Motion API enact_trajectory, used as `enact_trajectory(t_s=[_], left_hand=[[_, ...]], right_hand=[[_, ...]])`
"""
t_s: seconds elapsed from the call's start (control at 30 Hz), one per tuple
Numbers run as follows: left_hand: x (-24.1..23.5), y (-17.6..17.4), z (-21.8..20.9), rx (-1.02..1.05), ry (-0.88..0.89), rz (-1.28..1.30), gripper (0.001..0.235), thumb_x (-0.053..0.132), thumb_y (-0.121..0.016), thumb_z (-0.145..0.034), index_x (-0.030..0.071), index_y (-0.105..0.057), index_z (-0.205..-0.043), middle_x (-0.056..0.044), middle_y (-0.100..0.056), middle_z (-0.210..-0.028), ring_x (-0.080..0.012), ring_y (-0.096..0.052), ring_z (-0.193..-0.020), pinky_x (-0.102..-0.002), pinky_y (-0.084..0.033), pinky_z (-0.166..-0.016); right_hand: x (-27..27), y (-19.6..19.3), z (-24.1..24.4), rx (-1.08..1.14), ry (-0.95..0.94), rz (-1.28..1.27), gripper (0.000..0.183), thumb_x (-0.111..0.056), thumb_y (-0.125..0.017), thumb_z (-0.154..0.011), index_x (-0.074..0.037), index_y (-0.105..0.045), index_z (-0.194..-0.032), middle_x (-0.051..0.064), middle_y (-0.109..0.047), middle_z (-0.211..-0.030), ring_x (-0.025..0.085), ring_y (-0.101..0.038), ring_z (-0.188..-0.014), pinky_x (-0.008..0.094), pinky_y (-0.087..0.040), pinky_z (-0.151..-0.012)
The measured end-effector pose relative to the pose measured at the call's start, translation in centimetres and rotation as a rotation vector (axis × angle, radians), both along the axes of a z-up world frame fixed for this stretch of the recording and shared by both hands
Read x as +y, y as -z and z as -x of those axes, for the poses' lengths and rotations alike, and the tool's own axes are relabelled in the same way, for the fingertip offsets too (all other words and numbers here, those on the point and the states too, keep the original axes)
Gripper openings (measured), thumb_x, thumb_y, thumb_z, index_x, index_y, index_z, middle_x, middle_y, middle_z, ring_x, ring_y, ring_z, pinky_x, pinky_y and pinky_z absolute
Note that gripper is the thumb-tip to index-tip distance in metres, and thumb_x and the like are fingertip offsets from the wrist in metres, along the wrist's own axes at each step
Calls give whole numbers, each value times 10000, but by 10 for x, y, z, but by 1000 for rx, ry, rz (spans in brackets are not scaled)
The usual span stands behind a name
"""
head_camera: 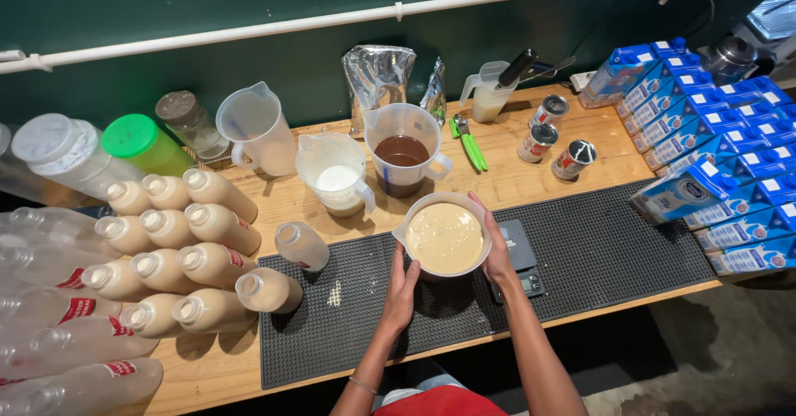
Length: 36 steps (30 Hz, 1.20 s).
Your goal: The person stirs a beige liquid in a plastic jug, then pours it into several small plastic bottles one by one. The person places each filled bottle on the table and continues filling the next bottle.
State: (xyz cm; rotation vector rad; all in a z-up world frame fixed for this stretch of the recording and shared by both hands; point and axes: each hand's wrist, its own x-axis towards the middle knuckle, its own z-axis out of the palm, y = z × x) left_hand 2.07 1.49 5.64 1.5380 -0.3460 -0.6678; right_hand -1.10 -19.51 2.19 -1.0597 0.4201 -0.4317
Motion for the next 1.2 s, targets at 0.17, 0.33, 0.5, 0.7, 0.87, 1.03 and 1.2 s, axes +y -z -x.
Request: enact_trajectory(t_s=[0.17, 0.33, 0.5, 0.7, 0.87, 1.03, 1.2], left_hand=[[-2, 13, 2, 1, -26, -24, 842, 482, -438, -1090, -10, -69, -1664, -265, -67, -1723, -364, -21, -1609, -476, -39, -1309], [-5, 15, 4, -7, -72, -22, 869, 498, -445, -1082, -35, -71, -1657, -286, -79, -1717, -377, -39, -1609, -478, -85, -1309], [-9, 11, 9, -20, -99, -24, 852, 491, -470, -1088, -30, -108, -1656, -305, -116, -1700, -410, -59, -1594, -492, -75, -1308], [-10, 11, 12, -59, -106, -4, 793, 449, -473, -1098, -7, -155, -1663, -290, -169, -1695, -398, -111, -1590, -487, -100, -1299], [11, 15, 14, -67, -138, -11, 766, 498, -469, -1088, 70, -217, -1671, -205, -224, -1701, -353, -145, -1595, -485, -128, -1295], [59, 8, 22, -173, -306, 26, 648, 464, -489, -1084, 64, -414, -1587, -196, -405, -1594, -388, -300, -1538, -509, -281, -1243], [116, -4, 24, -534, -670, -60, 332, 241, -522, -1051, 54, -679, -1276, -125, -655, -1253, -272, -624, -1213, -408, -496, -1043]], right_hand=[[16, -18, 0, 30, 13, -52, 737, -497, -450, -989, -60, -452, -1583, 229, -485, -1545, 331, -494, -1353, 481, -397, -1136], [-9, 30, -8, 42, 39, -70, 687, -447, -464, -933, -99, -555, -1519, 236, -637, -1392, 291, -666, -1189, 422, -549, -1042], [-23, 64, -12, 23, 154, -354, 638, -508, -559, -901, -133, -654, -1408, 192, -710, -1284, 287, -732, -997, 389, -614, -925], [-24, 55, -13, 26, 229, -379, 647, -499, -593, -826, -169, -673, -1376, 193, -711, -1259, 337, -740, -980, 435, -646, -924], [-5, 11, -10, 41, 212, -285, 675, -503, -560, -796, -144, -644, -1361, 228, -675, -1276, 340, -713, -1036, 431, -624, -975], [-8, 9, -6, 62, 257, -283, 642, -485, -564, -775, -218, -692, -1345, 205, -693, -1267, 352, -745, -1006, 416, -669, -919], [37, -38, 2, 84, 233, -327, 601, -429, -544, -763, -7, -721, -1153, 235, -727, -1088, 416, -689, -973, 502, -575, -760]])
